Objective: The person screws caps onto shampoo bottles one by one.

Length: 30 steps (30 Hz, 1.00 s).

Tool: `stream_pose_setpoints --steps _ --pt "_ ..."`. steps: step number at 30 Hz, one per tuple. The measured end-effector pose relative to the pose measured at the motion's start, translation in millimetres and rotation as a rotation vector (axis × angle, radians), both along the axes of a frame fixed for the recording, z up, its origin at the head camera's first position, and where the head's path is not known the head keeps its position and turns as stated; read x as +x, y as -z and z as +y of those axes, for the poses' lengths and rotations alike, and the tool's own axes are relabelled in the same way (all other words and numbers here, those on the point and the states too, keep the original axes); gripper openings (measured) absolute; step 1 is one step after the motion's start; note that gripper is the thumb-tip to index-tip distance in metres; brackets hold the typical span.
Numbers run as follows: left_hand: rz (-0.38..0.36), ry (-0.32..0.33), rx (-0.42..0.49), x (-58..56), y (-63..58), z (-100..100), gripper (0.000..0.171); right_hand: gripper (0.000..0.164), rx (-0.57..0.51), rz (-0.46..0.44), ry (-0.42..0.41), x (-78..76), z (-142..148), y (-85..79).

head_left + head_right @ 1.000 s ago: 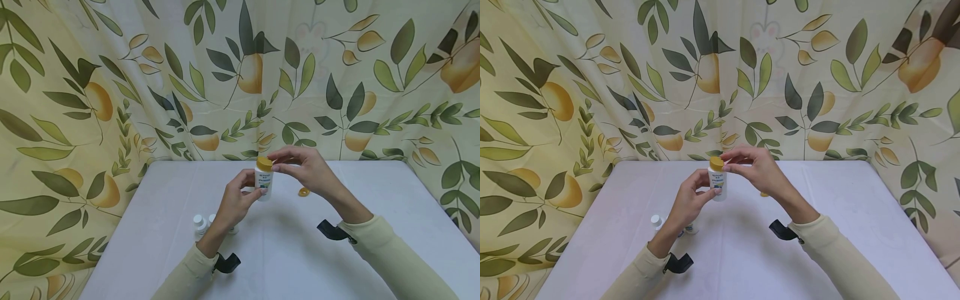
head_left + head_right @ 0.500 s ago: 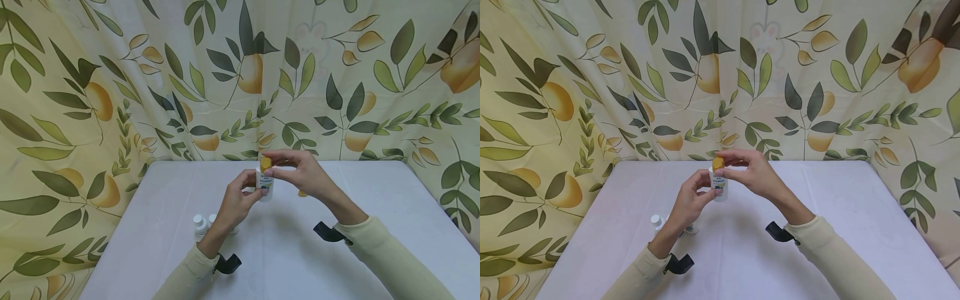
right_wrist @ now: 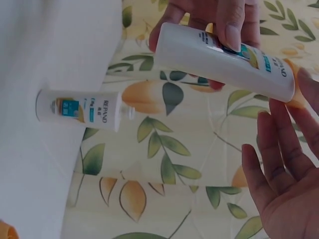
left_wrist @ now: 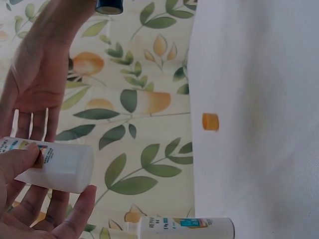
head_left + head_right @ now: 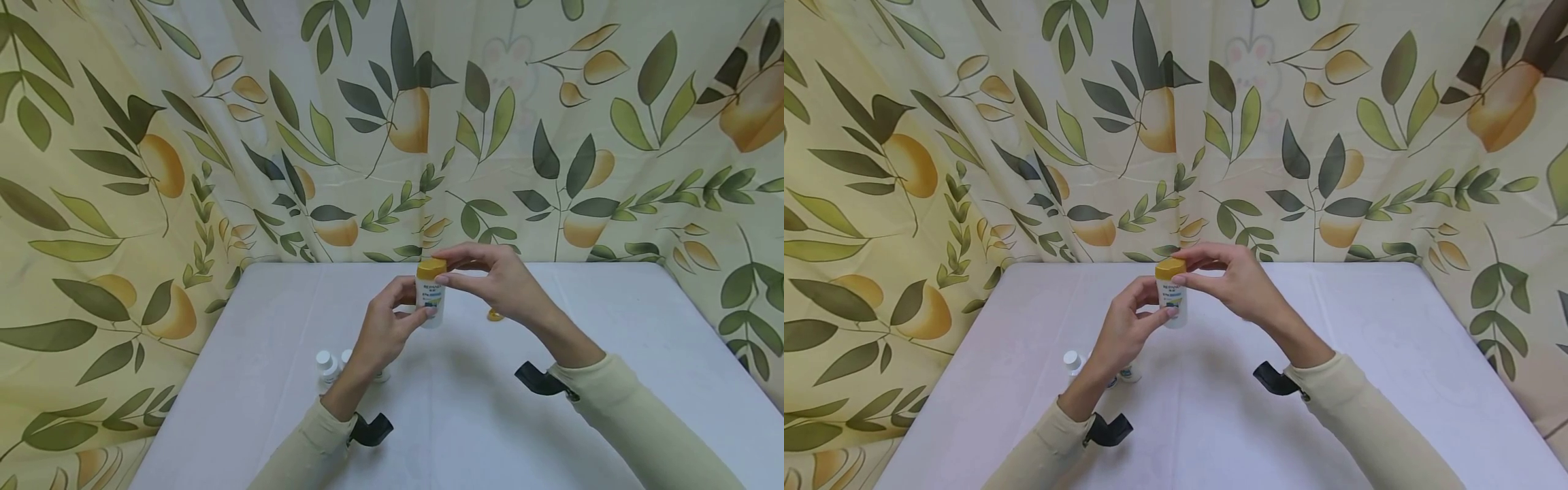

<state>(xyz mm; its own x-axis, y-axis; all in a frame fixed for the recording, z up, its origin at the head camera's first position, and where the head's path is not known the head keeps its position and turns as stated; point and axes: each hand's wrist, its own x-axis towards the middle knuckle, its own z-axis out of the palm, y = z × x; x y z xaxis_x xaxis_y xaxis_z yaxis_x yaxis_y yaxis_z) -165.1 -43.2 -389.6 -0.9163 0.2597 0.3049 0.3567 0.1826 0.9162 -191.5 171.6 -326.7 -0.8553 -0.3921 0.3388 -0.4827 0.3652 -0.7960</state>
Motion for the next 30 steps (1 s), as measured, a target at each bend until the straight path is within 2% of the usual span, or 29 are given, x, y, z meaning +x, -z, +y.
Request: stream_pose_setpoints --steps 17,30 --pt "0.009 -0.009 0.003 -2.1 0.5 -2.8 0.047 0.026 0.003 0.025 0.005 -1.3 4.4 -2.5" --pt "0.010 0.017 0.023 -0.6 0.5 -1.2 0.046 0.037 0.015 0.003 -0.021 -1.9 -0.4 -4.0"
